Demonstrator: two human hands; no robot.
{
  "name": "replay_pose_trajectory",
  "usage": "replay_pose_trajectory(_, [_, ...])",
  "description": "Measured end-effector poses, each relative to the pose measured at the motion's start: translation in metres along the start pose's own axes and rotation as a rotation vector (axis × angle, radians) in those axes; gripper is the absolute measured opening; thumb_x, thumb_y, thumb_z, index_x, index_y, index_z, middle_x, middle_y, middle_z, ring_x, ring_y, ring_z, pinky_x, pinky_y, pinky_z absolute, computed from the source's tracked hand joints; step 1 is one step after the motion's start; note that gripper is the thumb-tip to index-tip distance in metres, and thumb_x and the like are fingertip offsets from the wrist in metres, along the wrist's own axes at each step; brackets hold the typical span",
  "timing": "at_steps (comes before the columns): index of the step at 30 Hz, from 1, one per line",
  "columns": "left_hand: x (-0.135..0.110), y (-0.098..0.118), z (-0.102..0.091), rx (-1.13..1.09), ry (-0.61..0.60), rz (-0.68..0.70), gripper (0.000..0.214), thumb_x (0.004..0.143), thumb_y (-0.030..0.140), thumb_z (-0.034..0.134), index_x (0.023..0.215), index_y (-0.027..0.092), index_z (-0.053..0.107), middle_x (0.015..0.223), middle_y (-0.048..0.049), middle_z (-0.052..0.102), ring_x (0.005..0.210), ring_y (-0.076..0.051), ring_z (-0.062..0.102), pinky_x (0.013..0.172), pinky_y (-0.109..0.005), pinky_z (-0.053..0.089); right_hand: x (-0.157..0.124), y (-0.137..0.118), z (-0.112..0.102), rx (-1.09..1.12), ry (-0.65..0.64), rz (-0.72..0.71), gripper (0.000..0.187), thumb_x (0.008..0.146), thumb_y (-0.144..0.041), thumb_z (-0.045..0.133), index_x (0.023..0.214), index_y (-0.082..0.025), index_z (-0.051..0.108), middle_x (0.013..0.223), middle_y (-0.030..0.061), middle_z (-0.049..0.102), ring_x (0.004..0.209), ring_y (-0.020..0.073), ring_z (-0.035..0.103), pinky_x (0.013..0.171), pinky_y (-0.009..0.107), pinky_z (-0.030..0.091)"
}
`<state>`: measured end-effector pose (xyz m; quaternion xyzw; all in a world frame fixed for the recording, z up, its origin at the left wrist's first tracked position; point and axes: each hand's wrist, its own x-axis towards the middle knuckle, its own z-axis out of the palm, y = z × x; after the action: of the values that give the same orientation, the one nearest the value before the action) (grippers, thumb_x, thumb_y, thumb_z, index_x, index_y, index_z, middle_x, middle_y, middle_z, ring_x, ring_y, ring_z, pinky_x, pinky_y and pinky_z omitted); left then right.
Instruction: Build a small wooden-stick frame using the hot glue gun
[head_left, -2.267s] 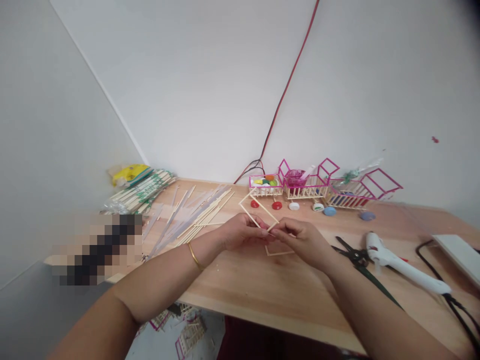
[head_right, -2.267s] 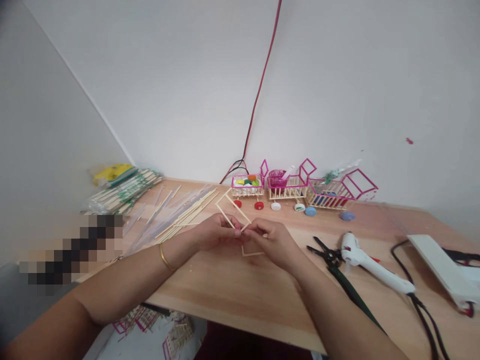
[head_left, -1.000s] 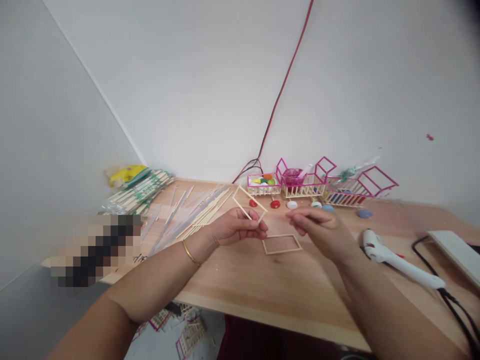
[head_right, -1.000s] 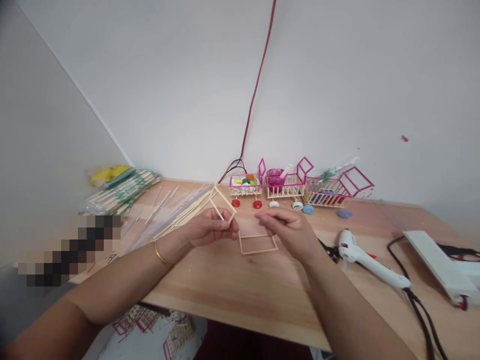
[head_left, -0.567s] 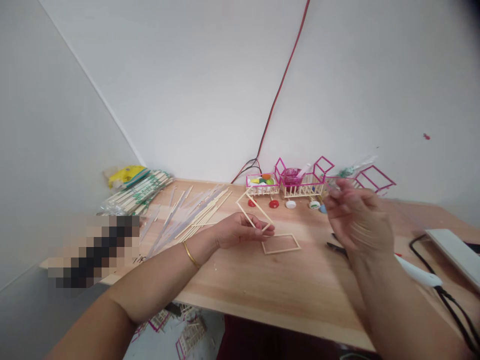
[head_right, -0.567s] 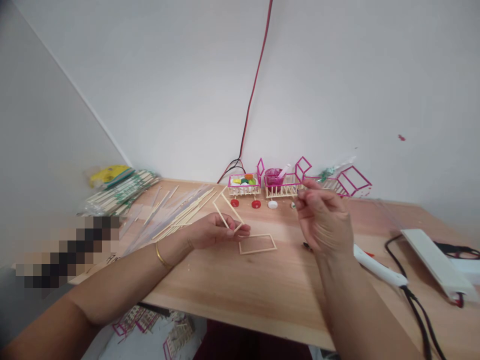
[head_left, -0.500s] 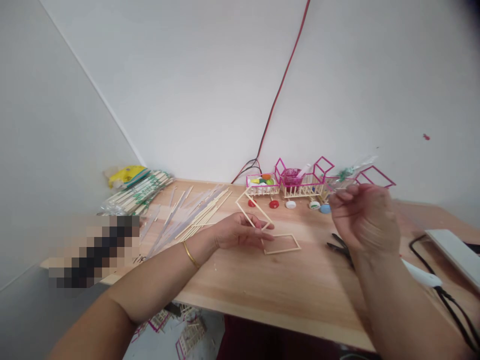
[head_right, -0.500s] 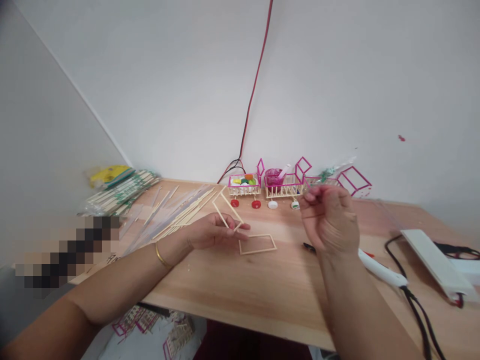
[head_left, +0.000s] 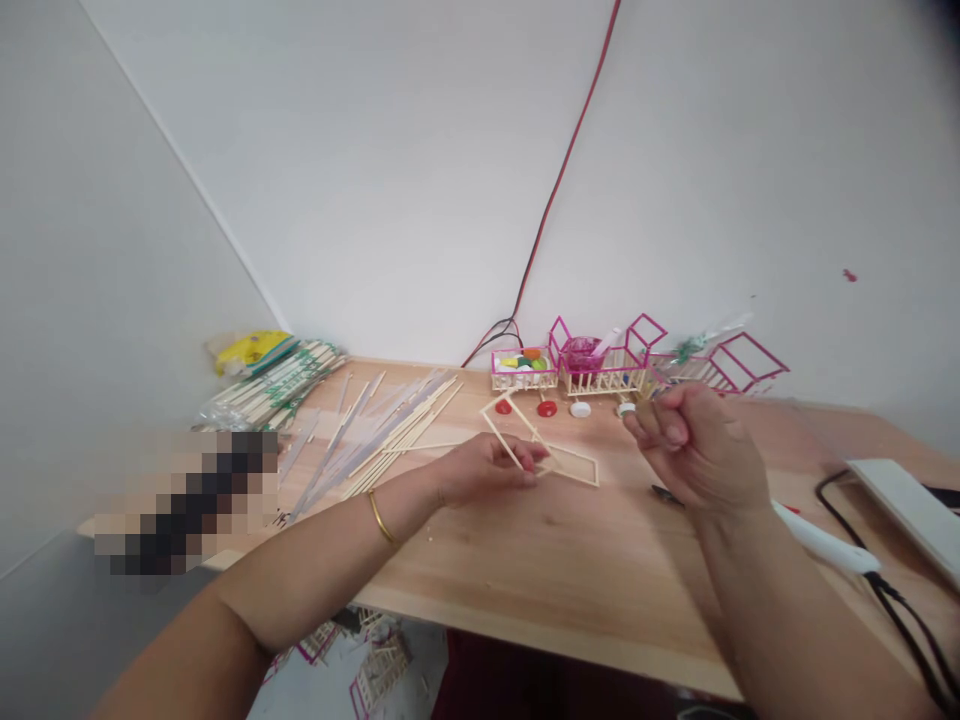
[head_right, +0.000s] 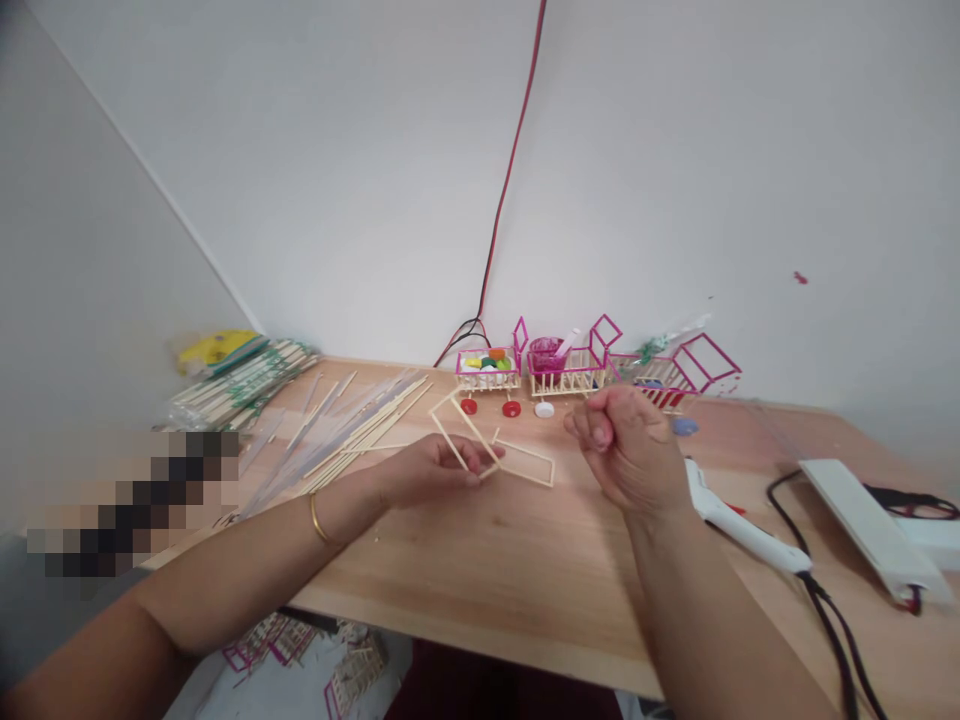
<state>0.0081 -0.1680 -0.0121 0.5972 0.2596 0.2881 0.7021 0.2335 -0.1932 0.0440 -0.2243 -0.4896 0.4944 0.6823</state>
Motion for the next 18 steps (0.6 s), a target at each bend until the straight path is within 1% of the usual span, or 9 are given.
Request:
replay_pose_trajectory(3, [0.003,0.002,-0.001,-0.126,0.078,0.046,0.021,0.062,0.022,0.074,0.069,0.011,0.057,0.114,-0.0121,0.059,0.115,-0.023,0.049,0.099,-0.038,0.032,-0.003,0.008,-0.003,-0.079,-0.128,-0.009,0.008,0.073,-0.034,0.067,0.073,-0.025,0.067,0.05,-0.0053,0.044,0.051,0.0081,0.04,0.055,0.026,0.035])
replay_pose_trajectory(6, [0.004,0.002,-0.003,-0.261,0.153,0.034,0.024,0.06,0.021,0.076,0.069,0.011,0.056,0.1,-0.0097,0.064,0.102,-0.021,0.057,0.09,-0.038,0.04,-0.008,0.015,-0.001,-0.204,-0.292,-0.044,0.004,0.073,-0.027,0.068,0.076,-0.026,0.069,0.066,-0.0006,0.056,0.066,0.0119,0.05,0.062,0.029,0.04])
replay_pose_trajectory(8, [0.005,0.003,-0.005,-0.298,0.213,0.036,0.026,0.059,0.021,0.076,0.071,0.011,0.055,0.091,-0.0079,0.065,0.091,-0.019,0.061,0.085,-0.037,0.044,-0.016,0.017,0.008,-0.261,-0.445,0.0,0.009,0.074,-0.019,0.067,0.079,-0.025,0.07,0.072,0.0006,0.059,0.069,0.0119,0.053,0.062,0.027,0.042])
replay_pose_trajectory(11, [0.007,0.003,-0.01,-0.318,0.29,0.052,0.028,0.059,0.021,0.076,0.073,0.011,0.053,0.081,-0.0059,0.066,0.078,-0.016,0.063,0.078,-0.034,0.047,-0.034,0.016,0.031,-0.246,-0.823,0.197,0.019,0.073,-0.013,0.065,0.087,-0.025,0.07,0.082,0.0016,0.063,0.073,0.0107,0.058,0.065,0.023,0.045])
replay_pose_trajectory(13, [0.009,0.002,-0.015,-0.316,0.342,0.068,0.029,0.06,0.022,0.076,0.074,0.011,0.052,0.077,-0.0049,0.065,0.074,-0.015,0.064,0.075,-0.032,0.048,-0.047,0.016,0.046,-0.237,-1.187,0.33,0.026,0.072,-0.018,0.068,0.098,-0.02,0.069,0.11,0.0077,0.06,0.092,0.0148,0.059,0.077,0.025,0.045])
replay_pose_trajectory(14, [0.01,0.001,-0.017,-0.315,0.366,0.078,0.029,0.061,0.022,0.075,0.074,0.012,0.052,0.076,-0.0044,0.065,0.072,-0.014,0.063,0.073,-0.032,0.049,-0.052,0.018,0.051,-0.256,-1.328,0.371,0.027,0.072,-0.02,0.067,0.099,-0.017,0.068,0.115,0.0095,0.057,0.098,0.0164,0.057,0.08,0.025,0.044])
replay_pose_trajectory(15, [0.01,0.001,-0.018,-0.313,0.386,0.087,0.029,0.061,0.022,0.075,0.075,0.012,0.052,0.075,-0.0039,0.064,0.07,-0.013,0.063,0.072,-0.031,0.049,-0.056,0.02,0.053,-0.29,-1.388,0.388,0.024,0.074,-0.022,0.066,0.096,-0.015,0.069,0.11,0.0098,0.06,0.095,0.016,0.058,0.08,0.024,0.044])
replay_pose_trajectory(16, [0.011,0.0,-0.02,-0.311,0.4,0.095,0.029,0.061,0.023,0.075,0.075,0.012,0.052,0.074,-0.0034,0.064,0.069,-0.013,0.063,0.071,-0.03,0.05,-0.059,0.023,0.054,-0.355,-1.368,0.404,0.019,0.075,-0.025,0.064,0.089,-0.014,0.07,0.097,0.0082,0.064,0.086,0.0138,0.059,0.075,0.022,0.045])
replay_pose_trajectory(18, [0.011,0.0,-0.02,-0.306,0.406,0.098,0.029,0.061,0.023,0.075,0.075,0.012,0.052,0.071,-0.0026,0.063,0.067,-0.012,0.062,0.069,-0.029,0.05,-0.059,0.029,0.05,-0.548,-1.201,0.404,0.019,0.078,-0.03,0.061,0.077,-0.014,0.07,0.069,0.0026,0.062,0.065,0.0097,0.057,0.062,0.02,0.044])
